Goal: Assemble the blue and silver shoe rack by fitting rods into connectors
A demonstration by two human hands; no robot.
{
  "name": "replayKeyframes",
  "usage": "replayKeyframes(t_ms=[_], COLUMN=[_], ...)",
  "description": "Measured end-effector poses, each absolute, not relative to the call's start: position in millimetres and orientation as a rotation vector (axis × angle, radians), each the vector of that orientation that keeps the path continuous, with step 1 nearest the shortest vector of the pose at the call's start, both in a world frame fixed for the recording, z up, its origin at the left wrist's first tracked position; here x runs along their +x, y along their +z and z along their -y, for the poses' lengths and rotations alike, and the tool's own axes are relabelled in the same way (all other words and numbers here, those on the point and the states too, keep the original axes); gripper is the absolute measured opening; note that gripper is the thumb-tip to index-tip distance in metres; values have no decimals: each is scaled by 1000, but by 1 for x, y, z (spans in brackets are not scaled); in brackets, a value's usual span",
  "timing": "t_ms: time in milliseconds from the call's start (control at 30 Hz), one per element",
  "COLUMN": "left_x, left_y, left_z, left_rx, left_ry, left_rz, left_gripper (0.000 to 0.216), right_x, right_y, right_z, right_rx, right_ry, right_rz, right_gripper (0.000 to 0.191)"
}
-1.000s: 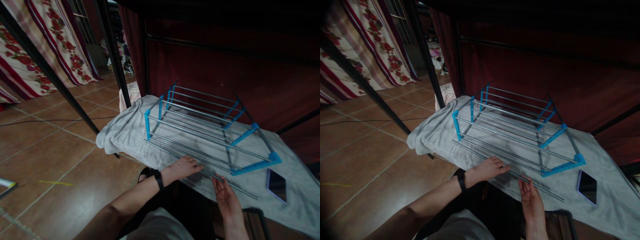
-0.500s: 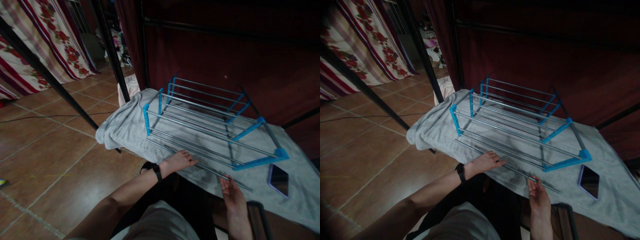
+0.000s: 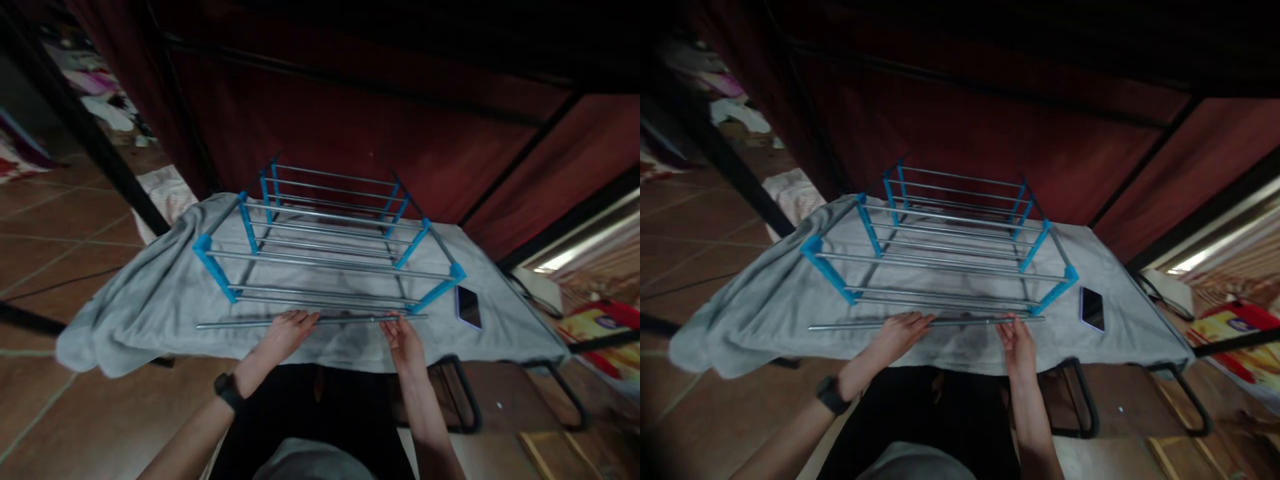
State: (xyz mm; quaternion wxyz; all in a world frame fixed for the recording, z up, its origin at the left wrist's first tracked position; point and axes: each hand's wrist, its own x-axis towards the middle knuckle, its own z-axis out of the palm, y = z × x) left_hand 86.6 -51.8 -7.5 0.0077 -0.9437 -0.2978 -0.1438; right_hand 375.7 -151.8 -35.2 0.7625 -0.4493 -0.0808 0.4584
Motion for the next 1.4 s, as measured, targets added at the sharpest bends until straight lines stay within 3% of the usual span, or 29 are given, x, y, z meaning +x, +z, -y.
replayKeyframes(t_ms=[533,1400], left_x=[91,-20], left_y=[17,-35], left_z=[33,7], left_rx=[-2882,-2853], left_ry=[-629,-703], left_rz=[957,1356], left_gripper=[33,36], right_x=[384,413], right_y=[8,0], right_z=[128,139], right_rx=[-921,-934], right_ry=[903,836], right_rz=[233,190], right_gripper=[24,24])
